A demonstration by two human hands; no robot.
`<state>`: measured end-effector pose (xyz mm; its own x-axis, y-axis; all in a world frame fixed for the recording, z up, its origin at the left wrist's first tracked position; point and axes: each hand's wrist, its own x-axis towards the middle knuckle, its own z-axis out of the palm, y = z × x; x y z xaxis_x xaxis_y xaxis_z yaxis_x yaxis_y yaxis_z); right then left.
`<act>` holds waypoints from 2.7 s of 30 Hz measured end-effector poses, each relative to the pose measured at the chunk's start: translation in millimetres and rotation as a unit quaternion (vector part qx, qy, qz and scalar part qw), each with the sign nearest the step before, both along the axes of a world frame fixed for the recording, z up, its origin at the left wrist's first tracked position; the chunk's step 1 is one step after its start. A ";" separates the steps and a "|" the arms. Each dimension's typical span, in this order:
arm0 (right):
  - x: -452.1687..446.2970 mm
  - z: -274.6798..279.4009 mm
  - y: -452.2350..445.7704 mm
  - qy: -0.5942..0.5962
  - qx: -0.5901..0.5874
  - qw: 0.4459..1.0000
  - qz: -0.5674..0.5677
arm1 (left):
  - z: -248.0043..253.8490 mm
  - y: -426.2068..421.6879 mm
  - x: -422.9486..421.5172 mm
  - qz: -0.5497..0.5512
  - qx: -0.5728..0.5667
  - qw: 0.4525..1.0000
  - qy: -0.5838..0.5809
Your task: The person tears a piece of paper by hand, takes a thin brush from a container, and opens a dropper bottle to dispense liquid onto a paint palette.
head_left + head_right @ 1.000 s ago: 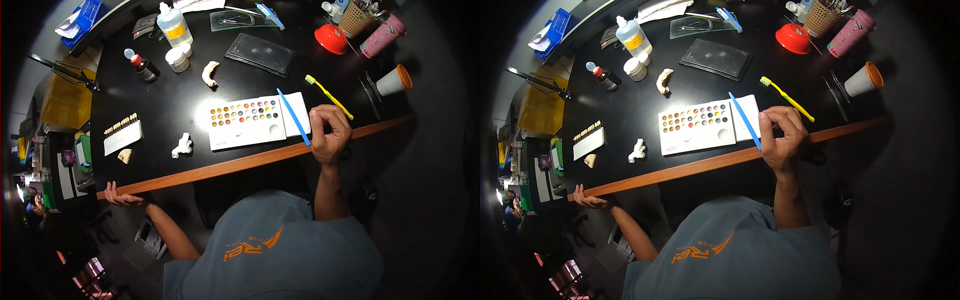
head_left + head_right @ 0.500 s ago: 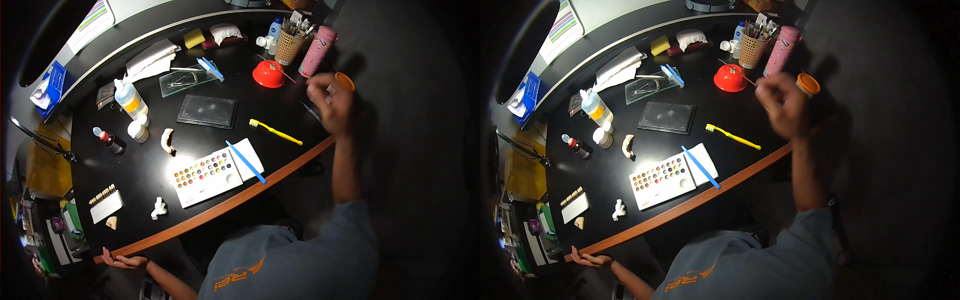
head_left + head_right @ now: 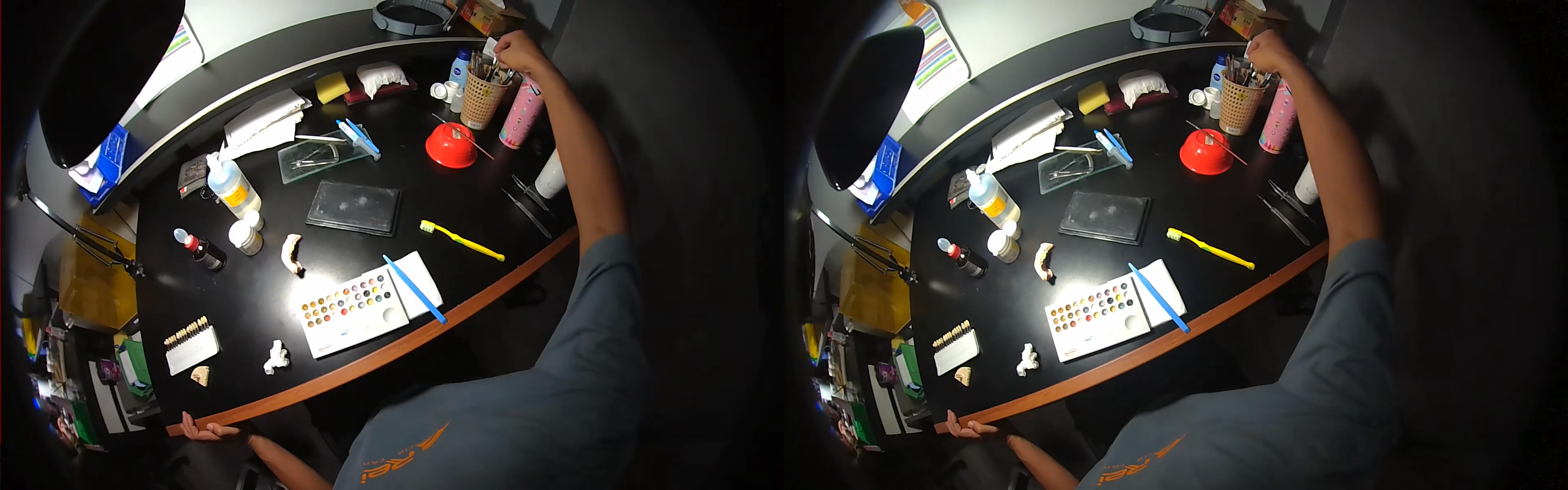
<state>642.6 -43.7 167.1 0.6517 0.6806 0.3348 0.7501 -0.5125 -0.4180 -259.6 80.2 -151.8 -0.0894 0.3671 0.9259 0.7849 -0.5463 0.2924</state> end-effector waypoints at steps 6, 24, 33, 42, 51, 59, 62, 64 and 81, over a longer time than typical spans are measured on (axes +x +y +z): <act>4.0 -31.3 34.0 -0.027 0.013 0.998 -0.051 | 11.4 -4.9 3.7 0.030 0.010 0.998 0.057; 13.5 -46.8 35.1 -0.076 -0.003 0.997 -0.029 | -21.4 18.3 -27.0 0.006 0.062 0.997 0.045; 26.3 -7.6 22.2 -0.062 0.075 0.995 -0.011 | -29.2 22.2 -38.1 0.000 0.069 0.996 0.050; 79.5 2.6 -2.8 -0.097 -0.021 0.995 -0.002 | -32.2 35.4 -34.7 -0.042 0.142 0.989 0.016; -43.1 23.7 -29.8 -0.100 -0.004 0.981 0.166 | -17.4 15.5 -8.2 -0.004 0.046 0.998 -0.046; -289.3 -18.0 -72.5 -0.060 -0.134 0.926 0.347 | -3.6 3.9 11.3 -0.037 -0.016 0.990 -0.136; -321.4 -40.6 -82.3 0.012 -0.182 0.914 0.362 | 50.1 -33.9 60.9 0.024 -0.049 0.988 -0.148; -333.5 -52.9 -90.4 0.052 -0.170 0.904 0.390 | 83.9 -49.5 82.1 -0.006 -0.013 0.996 -0.088; -297.1 -19.8 -142.2 0.020 -0.126 0.954 0.272 | 151.2 -79.2 184.5 -0.261 -0.346 0.888 0.157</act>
